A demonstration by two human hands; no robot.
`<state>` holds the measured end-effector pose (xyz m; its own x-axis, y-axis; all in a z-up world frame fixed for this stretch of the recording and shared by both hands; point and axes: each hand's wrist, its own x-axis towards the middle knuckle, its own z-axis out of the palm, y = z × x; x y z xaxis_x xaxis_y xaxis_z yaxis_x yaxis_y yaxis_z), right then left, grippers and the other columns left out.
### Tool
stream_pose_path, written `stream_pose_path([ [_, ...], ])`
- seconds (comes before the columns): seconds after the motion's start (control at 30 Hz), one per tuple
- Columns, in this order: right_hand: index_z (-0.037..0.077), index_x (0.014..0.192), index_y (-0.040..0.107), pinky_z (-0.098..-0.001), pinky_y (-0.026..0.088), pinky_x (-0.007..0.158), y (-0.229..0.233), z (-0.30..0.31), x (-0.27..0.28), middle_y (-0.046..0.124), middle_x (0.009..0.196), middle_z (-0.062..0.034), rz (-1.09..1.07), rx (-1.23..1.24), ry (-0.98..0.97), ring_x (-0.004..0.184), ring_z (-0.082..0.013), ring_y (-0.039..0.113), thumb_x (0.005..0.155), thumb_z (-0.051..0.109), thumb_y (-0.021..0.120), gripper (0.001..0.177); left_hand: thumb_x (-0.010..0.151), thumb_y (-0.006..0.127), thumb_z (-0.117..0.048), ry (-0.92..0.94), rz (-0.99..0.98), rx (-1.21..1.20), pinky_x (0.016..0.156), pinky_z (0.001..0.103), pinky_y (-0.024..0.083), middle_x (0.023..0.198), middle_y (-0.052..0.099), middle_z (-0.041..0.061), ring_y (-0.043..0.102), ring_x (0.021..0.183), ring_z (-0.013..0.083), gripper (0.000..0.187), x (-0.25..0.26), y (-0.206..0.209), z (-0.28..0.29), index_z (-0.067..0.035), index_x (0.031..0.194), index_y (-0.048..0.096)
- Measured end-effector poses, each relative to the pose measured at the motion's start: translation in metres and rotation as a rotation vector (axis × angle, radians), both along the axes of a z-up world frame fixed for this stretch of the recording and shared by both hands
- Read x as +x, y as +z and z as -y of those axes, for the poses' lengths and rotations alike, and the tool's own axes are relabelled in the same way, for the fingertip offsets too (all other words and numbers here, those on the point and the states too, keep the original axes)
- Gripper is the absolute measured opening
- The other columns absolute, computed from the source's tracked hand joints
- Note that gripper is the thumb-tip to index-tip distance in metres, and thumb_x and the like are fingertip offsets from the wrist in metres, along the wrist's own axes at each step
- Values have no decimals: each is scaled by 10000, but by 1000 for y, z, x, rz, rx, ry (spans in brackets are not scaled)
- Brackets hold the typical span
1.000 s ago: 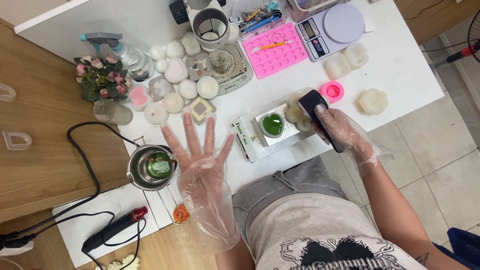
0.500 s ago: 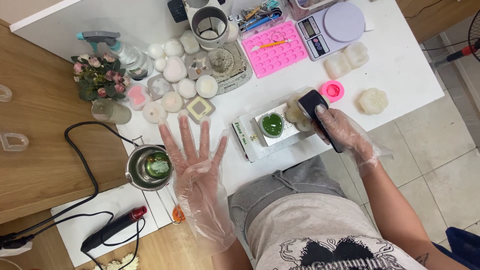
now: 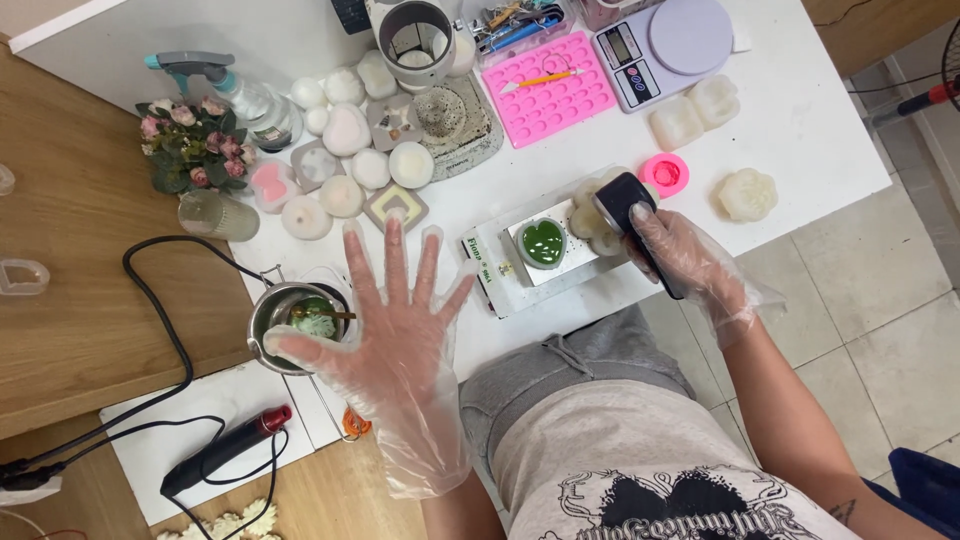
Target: The recorder is preparing materials and using a heat gun to process wax molds at a workstation.
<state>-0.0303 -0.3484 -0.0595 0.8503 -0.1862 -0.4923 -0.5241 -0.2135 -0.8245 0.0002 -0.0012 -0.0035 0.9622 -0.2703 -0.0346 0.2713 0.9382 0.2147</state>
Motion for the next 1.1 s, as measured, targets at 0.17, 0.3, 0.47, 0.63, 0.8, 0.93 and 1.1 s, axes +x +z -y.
stream_pose_path([
  [0.17, 29, 810, 637, -271, 358, 408, -1, 2, 0, 514, 563, -10, 43, -26, 31, 453, -104, 451, 889, 794, 418, 799, 770, 609, -862, -63, 38, -5, 1201, 764, 214, 1781, 124, 124, 181, 1612, 459, 1202, 5, -13, 2, -293, 1705, 112],
  [0.3, 28, 806, 635, -271, 363, 407, 4, 1, 0, 512, 560, -9, 38, -36, 40, 450, -103, 459, 889, 795, 411, 804, 812, 631, -775, -179, -146, 426, 1201, 602, 193, 1743, 156, 112, 184, 1567, 332, 1147, 17, -53, 13, -265, 1672, 68],
  [0.47, 32, 825, 634, -273, 350, 407, 5, 1, 1, 503, 560, -7, 47, -21, 47, 449, -104, 439, 895, 792, 418, 793, 663, 855, -512, -167, -149, 1092, 1247, 521, 219, 1709, 238, 162, 197, 1573, 338, 1316, 16, -71, 41, -286, 1630, -9],
  [0.63, 39, 811, 637, -273, 355, 403, 5, 1, 2, 507, 552, -2, 35, -27, 57, 442, -103, 446, 893, 792, 400, 793, 568, 898, -513, -218, 116, 1248, 1227, 556, 238, 1710, 57, 176, 59, 1576, 357, 1475, 0, -97, 59, -268, 1617, -109],
  [0.8, 36, 797, 638, -274, 356, 403, 12, -2, 2, 498, 543, -7, 26, -49, 43, 439, -111, 443, 897, 796, 383, 808, 565, 904, -587, -230, 457, 1522, 1271, 550, 154, 1737, 10, 205, 12, 1588, 413, 1515, 4, -135, 76, -196, 1636, -94],
  [0.93, 41, 792, 631, -278, 358, 400, 8, -1, 3, 495, 546, -7, 39, -16, 58, 441, -112, 448, 900, 797, 371, 807, 559, 909, -643, -185, 681, 1746, 1289, 567, 102, 1717, 87, 209, 1, 1577, 457, 1505, 10, -131, 85, -130, 1634, -11],
  [1.1, 44, 778, 625, -280, 366, 405, 1, 4, 1, 499, 545, -11, 44, -10, 54, 439, -112, 457, 906, 796, 356, 809, 579, 910, -646, -202, 720, 1792, 1283, 596, 56, 1722, 128, 175, -11, 1581, 465, 1465, 15, -128, 94, -111, 1640, 52],
])
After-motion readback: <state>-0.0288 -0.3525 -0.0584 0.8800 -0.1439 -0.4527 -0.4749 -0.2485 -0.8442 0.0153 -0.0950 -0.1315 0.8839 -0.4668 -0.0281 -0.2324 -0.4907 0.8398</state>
